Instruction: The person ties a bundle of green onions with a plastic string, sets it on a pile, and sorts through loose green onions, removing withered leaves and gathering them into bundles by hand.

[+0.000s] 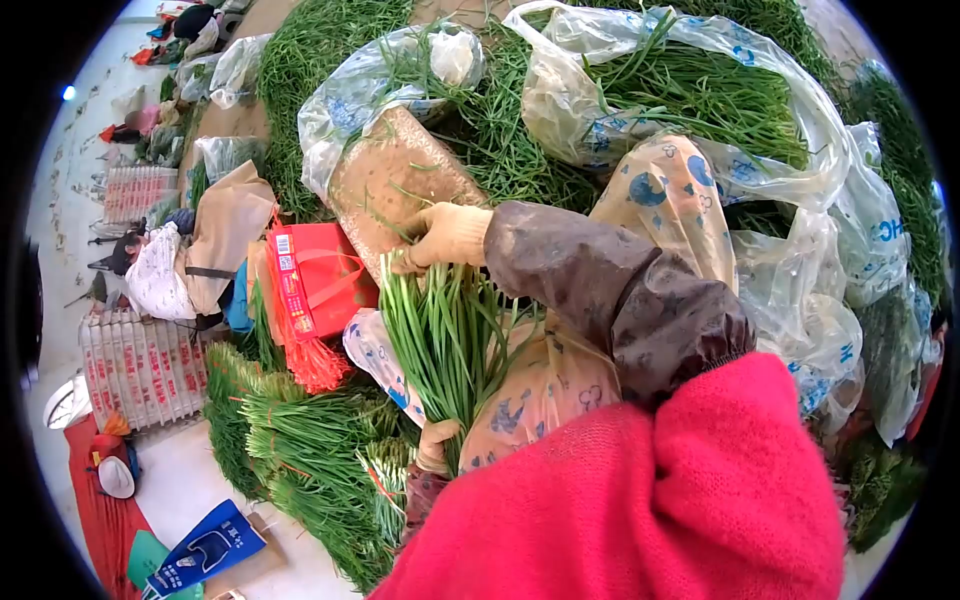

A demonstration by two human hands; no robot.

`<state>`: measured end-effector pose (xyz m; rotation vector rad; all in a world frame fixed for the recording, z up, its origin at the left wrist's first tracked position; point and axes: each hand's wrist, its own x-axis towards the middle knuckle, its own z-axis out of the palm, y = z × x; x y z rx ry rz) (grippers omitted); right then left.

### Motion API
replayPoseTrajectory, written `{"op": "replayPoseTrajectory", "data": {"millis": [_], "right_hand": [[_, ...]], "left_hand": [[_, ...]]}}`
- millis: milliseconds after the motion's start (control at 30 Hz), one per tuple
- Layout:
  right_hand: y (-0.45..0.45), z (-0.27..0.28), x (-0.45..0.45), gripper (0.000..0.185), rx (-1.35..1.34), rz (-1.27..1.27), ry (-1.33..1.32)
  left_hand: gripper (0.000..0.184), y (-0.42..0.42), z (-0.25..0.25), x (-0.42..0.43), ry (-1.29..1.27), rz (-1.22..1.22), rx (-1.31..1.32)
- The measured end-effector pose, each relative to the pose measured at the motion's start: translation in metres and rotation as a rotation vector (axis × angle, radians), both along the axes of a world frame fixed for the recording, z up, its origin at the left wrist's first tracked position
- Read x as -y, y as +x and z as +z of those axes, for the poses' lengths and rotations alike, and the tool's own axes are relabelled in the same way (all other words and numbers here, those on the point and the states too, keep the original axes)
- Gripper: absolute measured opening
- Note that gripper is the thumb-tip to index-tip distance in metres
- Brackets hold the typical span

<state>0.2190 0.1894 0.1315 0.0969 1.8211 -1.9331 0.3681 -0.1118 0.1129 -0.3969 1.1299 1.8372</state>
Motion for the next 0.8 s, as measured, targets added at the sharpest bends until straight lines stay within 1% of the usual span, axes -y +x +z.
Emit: {"op": "replayPoseTrajectory", "data": {"millis": [33, 67, 100, 167, 200, 233, 267, 300, 333, 367, 433, 467, 533, 567, 600, 633, 667, 700, 733, 767, 800], "right_hand": [[-0.001, -0.004, 0.002, 0.049, 0.038, -0.054, -0.22], [-0.004, -0.008, 0.003, 0.044, 0.02, -0.143, -0.246], [-0.005, -0.011, 0.001, 0.044, 0.022, -0.138, -0.247], [-0.004, 0.004, -0.012, 0.045, 0.163, -0.411, -0.402], [-0.007, 0.012, -0.022, 0.042, 0.152, -0.474, -0.265], [-0.008, 0.027, -0.032, 0.04, 0.21, -0.544, -0.24], [-0.007, 0.029, -0.042, 0.038, 0.135, -0.649, -0.343], [-0.008, 0.028, -0.055, 0.035, 0.047, -0.717, -0.348], [-0.008, 0.046, -0.063, 0.031, 0.054, -0.886, -0.308], [-0.01, 0.036, -0.083, 0.026, 0.042, -0.909, -0.385], [-0.016, 0.012, -0.115, 0.026, -0.103, -0.899, -0.424], [-0.009, 0.031, -0.108, 0.026, -0.104, -0.893, -0.427], [0.022, 0.065, -0.09, 0.028, -0.091, -0.601, 0.063], [0.03, 0.052, -0.079, 0.042, -0.18, -0.476, 0.029], [0.039, 0.047, -0.072, 0.037, -0.207, -0.197, 0.106], [0.051, 0.058, -0.059, 0.035, -0.129, 0.008, 0.347], [0.06, 0.068, -0.047, 0.041, -0.104, 0.17, 0.494], [0.066, 0.068, -0.036, 0.051, -0.067, 0.253, 0.488], [0.071, 0.059, -0.023, 0.054, -0.12, 0.248, 0.583], [0.072, 0.039, -0.008, 0.051, -0.121, 0.245, 0.617], [0.072, 0.028, -0.002, 0.047, -0.092, 0.237, 0.584]], "left_hand": [[0.07, 0.003, -0.005, 0.006, -0.001, 0.03, 0.055], [0.073, 0.006, -0.012, 0.01, -0.002, 0.048, 0.084], [0.077, 0.008, -0.018, 0.015, -0.004, 0.066, 0.112], [0.07, 0.012, -0.026, 0.018, 0.253, 0.135, 0.094], [0.07, 0.012, -0.033, 0.02, 0.251, 0.133, 0.093], [0.066, 0.013, -0.04, 0.021, 0.353, 0.14, 0.034], [0.065, 0.014, -0.042, 0.021, 0.381, 0.145, 0.027], [0.065, 0.014, -0.042, 0.021, 0.381, 0.155, 0.028], [0.064, 0.013, -0.041, 0.021, 0.372, 0.164, 0.033], [0.064, 0.013, -0.04, 0.021, 0.366, 0.177, 0.034], [0.063, 0.012, -0.039, 0.019, 0.357, 0.195, 0.038], [0.062, 0.012, -0.037, 0.018, 0.35, 0.202, 0.036], [0.061, 0.011, -0.033, 0.015, 0.346, 0.213, 0.037], [0.061, 0.011, -0.032, 0.014, 0.342, 0.218, 0.034], [0.06, 0.011, -0.031, 0.013, 0.338, 0.223, 0.037], [0.06, 0.009, -0.03, 0.011, 0.335, 0.226, 0.034], [0.059, 0.008, -0.028, 0.009, 0.335, 0.226, 0.037], [0.059, 0.009, -0.027, 0.008, 0.332, 0.23, 0.034], [0.058, 0.009, -0.026, 0.007, 0.329, 0.232, 0.036], [0.058, 0.009, -0.025, 0.007, 0.328, 0.234, 0.035], [0.058, 0.009, -0.025, 0.006, 0.329, 0.238, 0.039]]}}
